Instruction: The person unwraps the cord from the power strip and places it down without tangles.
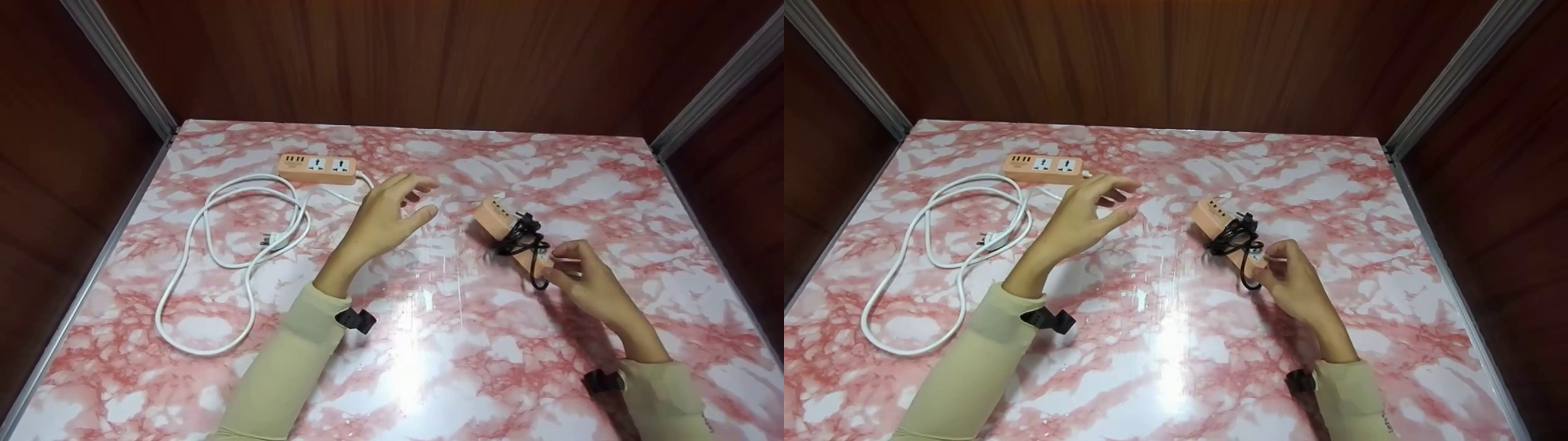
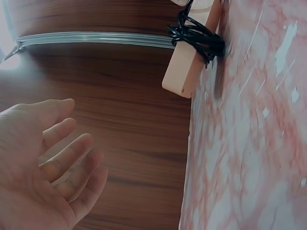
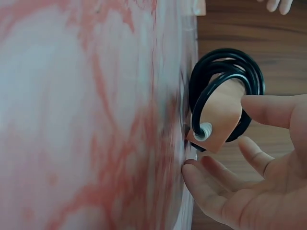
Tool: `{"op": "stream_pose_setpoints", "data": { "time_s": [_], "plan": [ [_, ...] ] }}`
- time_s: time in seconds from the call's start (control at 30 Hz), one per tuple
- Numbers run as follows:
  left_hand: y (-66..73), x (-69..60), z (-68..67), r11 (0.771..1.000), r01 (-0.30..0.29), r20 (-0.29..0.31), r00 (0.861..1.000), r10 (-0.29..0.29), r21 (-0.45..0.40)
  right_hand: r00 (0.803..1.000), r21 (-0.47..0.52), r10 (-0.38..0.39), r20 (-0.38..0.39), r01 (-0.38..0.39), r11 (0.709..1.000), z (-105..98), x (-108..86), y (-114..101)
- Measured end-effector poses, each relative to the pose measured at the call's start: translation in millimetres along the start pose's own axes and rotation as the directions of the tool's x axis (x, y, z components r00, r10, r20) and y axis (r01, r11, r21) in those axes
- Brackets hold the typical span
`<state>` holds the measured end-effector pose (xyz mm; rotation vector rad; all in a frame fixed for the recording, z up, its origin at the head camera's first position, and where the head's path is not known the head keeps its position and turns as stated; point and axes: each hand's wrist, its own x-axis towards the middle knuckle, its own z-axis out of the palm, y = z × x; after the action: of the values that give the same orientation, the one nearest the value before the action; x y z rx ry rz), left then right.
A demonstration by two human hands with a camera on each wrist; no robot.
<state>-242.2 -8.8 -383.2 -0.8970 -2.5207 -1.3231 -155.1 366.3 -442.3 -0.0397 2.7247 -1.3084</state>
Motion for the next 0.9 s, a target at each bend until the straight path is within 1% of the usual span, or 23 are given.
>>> {"op": "stream_pose_setpoints", "data": {
  "time_s": [0.2,0.33,0.43,0.6,0.77,0.9],
  "plan": [
    [1.3,1.6,7.6,1.0,0.025,0.024,0.999,-0.025,-0.006,1.0,0.012,-0.014,0.012,0.014,1.0,4.1,5.3,0.6],
    [-0.3,1.2,9.6,1.0,0.023,0.009,1.0,-0.023,-0.008,0.999,0.029,-0.035,0.036,0.034,0.999,7.6,9.9,0.5],
    [-2.5,0.0,10.3,1.0,0.023,-0.004,1.0,-0.023,-0.015,0.998,0.02,-0.047,0.048,0.046,0.999,9.6,13.6,-0.2],
    [-4.7,-1.9,12.8,0.999,0.024,0.003,1.0,-0.023,-0.021,0.998,-0.013,-0.049,0.039,0.049,0.999,10.0,17.3,-1.4],
    [-3.6,-0.8,15.3,1.0,0.023,0.016,1.0,-0.023,-0.019,0.999,-0.023,-0.035,0.019,0.036,0.999,6.3,16.6,-1.7],
    [-3.4,-0.2,14.5,0.999,0.033,0.014,0.999,-0.033,-0.018,1.0,-0.001,-0.021,0.018,0.021,1.0,3.8,17.4,-3.6]
  ]
}}
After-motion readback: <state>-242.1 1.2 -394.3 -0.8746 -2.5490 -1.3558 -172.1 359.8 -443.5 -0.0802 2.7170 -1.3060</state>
